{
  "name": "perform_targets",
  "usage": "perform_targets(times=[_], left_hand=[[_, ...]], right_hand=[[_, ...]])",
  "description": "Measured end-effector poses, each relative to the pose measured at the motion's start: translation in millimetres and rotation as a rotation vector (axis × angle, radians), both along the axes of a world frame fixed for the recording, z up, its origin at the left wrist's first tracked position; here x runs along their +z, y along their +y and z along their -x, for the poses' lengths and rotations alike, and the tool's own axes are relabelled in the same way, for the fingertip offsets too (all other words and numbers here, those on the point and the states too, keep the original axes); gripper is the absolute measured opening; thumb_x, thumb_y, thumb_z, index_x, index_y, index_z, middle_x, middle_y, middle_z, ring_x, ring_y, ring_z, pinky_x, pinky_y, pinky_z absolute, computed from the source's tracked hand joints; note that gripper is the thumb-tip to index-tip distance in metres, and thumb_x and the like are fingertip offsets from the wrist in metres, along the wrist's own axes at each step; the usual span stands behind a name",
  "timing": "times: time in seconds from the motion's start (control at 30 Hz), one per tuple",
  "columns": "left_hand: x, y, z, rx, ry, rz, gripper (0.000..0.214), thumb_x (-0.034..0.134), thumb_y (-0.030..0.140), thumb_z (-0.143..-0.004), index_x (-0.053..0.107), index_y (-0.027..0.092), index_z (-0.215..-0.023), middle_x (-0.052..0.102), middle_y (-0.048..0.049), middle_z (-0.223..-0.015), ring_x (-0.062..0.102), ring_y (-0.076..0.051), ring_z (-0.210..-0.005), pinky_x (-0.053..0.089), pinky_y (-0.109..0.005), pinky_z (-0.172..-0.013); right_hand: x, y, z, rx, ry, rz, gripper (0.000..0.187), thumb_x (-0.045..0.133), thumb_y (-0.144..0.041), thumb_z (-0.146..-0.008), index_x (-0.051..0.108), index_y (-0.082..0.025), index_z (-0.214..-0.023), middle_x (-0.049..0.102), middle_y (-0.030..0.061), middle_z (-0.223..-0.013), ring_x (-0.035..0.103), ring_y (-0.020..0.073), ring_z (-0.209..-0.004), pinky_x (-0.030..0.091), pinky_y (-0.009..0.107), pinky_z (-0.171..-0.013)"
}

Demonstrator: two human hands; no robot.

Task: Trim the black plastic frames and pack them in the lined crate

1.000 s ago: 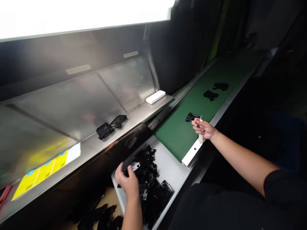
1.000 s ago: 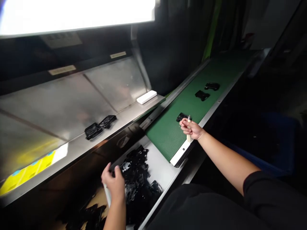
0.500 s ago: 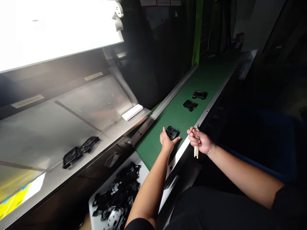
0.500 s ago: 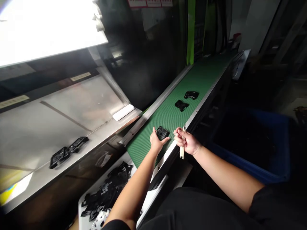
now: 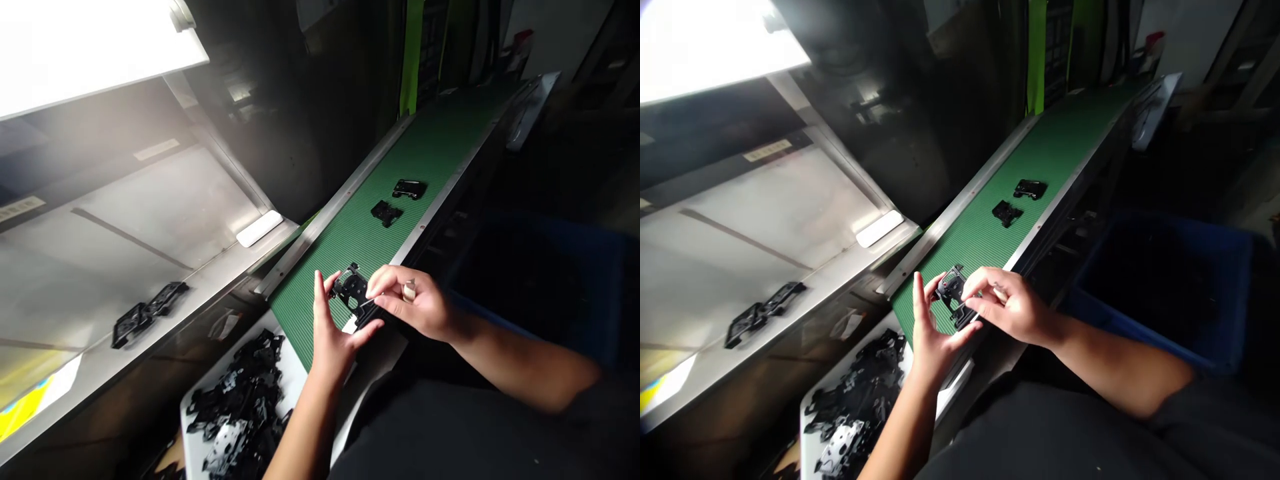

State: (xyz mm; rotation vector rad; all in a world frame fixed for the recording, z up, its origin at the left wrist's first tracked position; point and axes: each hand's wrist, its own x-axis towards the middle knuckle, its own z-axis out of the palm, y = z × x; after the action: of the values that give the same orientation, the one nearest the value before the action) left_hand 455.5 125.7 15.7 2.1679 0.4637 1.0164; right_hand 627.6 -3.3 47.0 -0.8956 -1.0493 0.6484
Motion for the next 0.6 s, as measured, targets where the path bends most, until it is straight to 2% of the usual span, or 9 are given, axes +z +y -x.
perform_targets(times=[0.1, 0.17, 0.27, 0.4, 0.6], left_hand=[[14.9, -14.2, 11.8, 0.047, 0.024, -0.041, 0.136, 0.098, 0.049, -0.070, 0.009, 0.041, -0.173, 0.058, -0.0132, -0.154, 0.060, -0.033, -0.140, 0.045, -0.055, -0.120], [23.4, -19.2, 18.8, 0.092, 0.057, -0.067, 0.135, 0.097, 0.050, -0.071, 0.009, 0.041, -0.173, 0.060, -0.0124, -0.151, 0.061, -0.033, -0.137, 0.048, -0.054, -0.116], [33.2, -23.6, 28.8, 0.130, 0.103, -0.073, 0.135, 0.096, 0.051, -0.072, 0.007, 0.040, -0.173, 0.063, -0.0117, -0.148, 0.063, -0.032, -0.133, 0.050, -0.053, -0.113], [38.4, -27.7, 41.9, 0.160, 0.132, -0.070, 0.134, 0.094, 0.051, -0.074, 0.006, 0.039, -0.173, 0.063, -0.0118, -0.149, 0.063, -0.032, -0.134, 0.050, -0.054, -0.113], [38.5, -31.6, 64.7, 0.216, 0.120, -0.091, 0.135, 0.095, 0.053, -0.072, 0.006, 0.040, -0.173, 0.063, -0.0125, -0.151, 0.062, -0.034, -0.136, 0.048, -0.058, -0.117]], right_hand=[[10.1, -4.2, 9.1, -0.013, -0.255, 0.004, 0.006, 0.073, -0.022, -0.100, 0.076, -0.018, -0.102, 0.074, 0.0056, -0.099, 0.054, 0.0115, -0.069, 0.043, 0.027, -0.060], [13.6, -5.2, 13.3, -0.017, -0.326, 0.012, 0.005, 0.071, -0.021, -0.100, 0.075, -0.018, -0.101, 0.074, 0.0047, -0.096, 0.050, 0.0099, -0.064, 0.040, 0.028, -0.058], [18.1, -4.8, 19.6, -0.021, -0.381, -0.019, 0.004, 0.072, -0.020, -0.099, 0.074, -0.017, -0.101, 0.074, 0.0034, -0.093, 0.050, 0.0092, -0.063, 0.041, 0.027, -0.059], [23.0, -2.1, 30.6, -0.024, -0.439, -0.073, 0.004, 0.075, -0.016, -0.096, 0.075, -0.016, -0.100, 0.075, 0.0026, -0.091, 0.053, 0.0088, -0.065, 0.044, 0.025, -0.061], [23.0, 3.5, 53.2, -0.023, -0.458, -0.025, 0.004, 0.076, -0.020, -0.097, 0.076, -0.018, -0.100, 0.076, 0.0024, -0.089, 0.051, 0.0091, -0.060, 0.044, 0.026, -0.058]])
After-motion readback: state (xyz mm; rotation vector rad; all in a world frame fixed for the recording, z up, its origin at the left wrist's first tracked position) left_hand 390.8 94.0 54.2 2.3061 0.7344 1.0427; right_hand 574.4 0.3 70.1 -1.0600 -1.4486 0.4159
